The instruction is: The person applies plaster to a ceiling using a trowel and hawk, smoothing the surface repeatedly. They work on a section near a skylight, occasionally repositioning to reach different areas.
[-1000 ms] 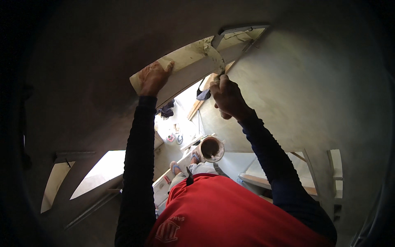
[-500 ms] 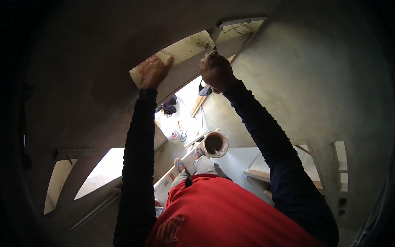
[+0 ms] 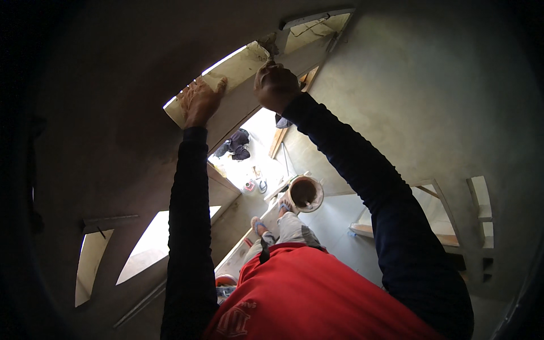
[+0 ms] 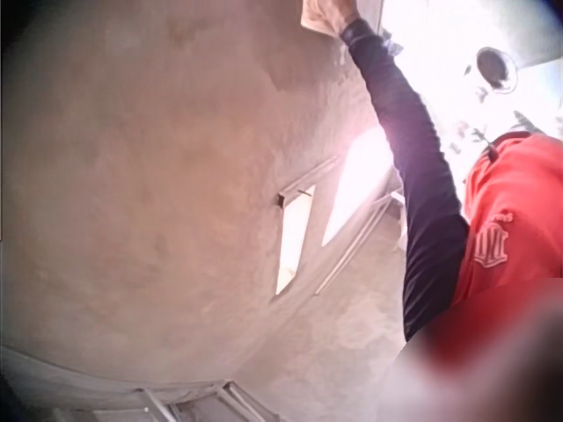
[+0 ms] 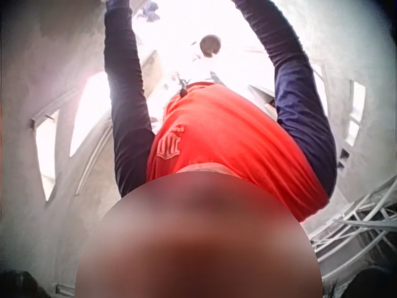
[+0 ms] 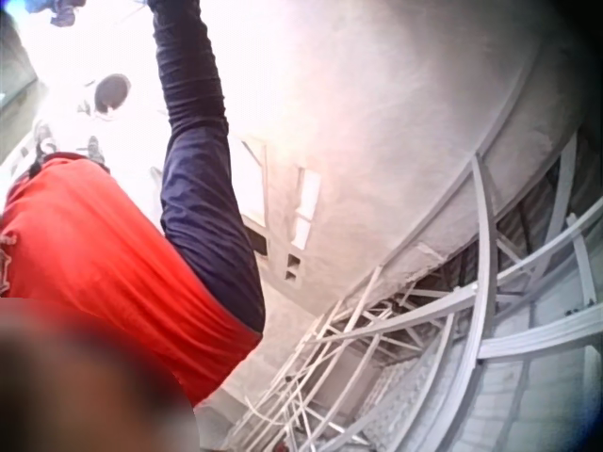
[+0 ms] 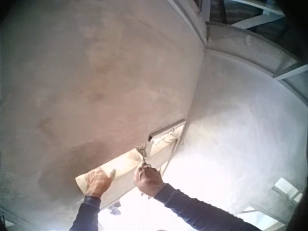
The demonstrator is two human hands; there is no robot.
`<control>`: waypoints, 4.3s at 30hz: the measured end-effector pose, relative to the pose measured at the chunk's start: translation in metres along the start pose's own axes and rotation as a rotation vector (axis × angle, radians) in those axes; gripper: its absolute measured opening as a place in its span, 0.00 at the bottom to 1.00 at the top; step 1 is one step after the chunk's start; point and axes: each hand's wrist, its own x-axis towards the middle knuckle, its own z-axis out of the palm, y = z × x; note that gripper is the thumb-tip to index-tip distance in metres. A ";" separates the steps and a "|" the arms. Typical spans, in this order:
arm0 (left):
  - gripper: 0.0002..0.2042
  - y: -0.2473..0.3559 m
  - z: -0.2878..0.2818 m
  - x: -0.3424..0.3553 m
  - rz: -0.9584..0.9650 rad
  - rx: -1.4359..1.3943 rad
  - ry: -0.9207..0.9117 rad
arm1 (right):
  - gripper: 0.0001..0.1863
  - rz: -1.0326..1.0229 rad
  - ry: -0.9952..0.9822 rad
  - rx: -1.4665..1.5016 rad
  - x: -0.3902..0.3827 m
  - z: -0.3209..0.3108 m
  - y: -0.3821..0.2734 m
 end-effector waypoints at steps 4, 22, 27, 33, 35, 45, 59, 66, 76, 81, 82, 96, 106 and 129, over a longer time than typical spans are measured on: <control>0.45 0.000 -0.002 0.001 -0.007 0.014 -0.037 | 0.14 -0.201 0.118 -0.468 -0.003 0.011 -0.002; 0.38 -0.008 0.002 0.000 0.039 -0.057 0.026 | 0.24 -0.226 0.066 -0.166 -0.023 -0.026 -0.013; 0.33 -0.017 0.024 0.003 0.095 -0.049 0.223 | 0.20 0.402 -0.426 0.278 -0.019 -0.057 -0.027; 0.30 -0.016 0.015 0.002 0.081 -0.178 0.065 | 0.20 0.613 -0.436 0.477 -0.001 -0.063 -0.042; 0.30 -0.016 0.010 -0.002 0.102 -0.203 0.036 | 0.20 0.585 -0.410 0.483 0.004 -0.058 -0.040; 0.31 -0.021 0.040 0.012 0.146 -0.245 0.204 | 0.20 0.697 -0.482 0.608 0.009 -0.047 -0.029; 0.11 -0.004 0.096 0.047 0.248 -0.169 0.188 | 0.21 0.784 -0.518 0.558 0.029 -0.045 -0.042; 0.10 0.022 0.110 0.075 0.163 -0.310 0.305 | 0.22 0.728 -0.551 0.524 0.021 -0.048 -0.045; 0.09 0.019 0.094 0.070 0.132 -0.260 0.380 | 0.21 0.781 -0.551 0.565 0.026 -0.036 -0.054; 0.09 0.020 0.099 0.076 0.127 -0.334 0.400 | 0.20 0.659 -0.420 0.555 0.031 -0.031 -0.052; 0.10 0.019 0.097 0.073 0.125 -0.360 0.407 | 0.19 0.703 -0.425 0.570 0.031 -0.029 -0.051; 0.21 0.001 0.074 0.056 0.029 -0.090 0.364 | 0.18 0.675 -0.452 0.603 0.021 -0.032 -0.051; 0.16 0.001 0.069 0.061 0.109 -0.177 0.295 | 0.19 0.802 -0.467 0.729 0.018 -0.026 -0.050; 0.20 -0.005 0.060 0.046 0.144 -0.261 0.214 | 0.19 0.290 -0.438 0.230 -0.031 -0.021 -0.037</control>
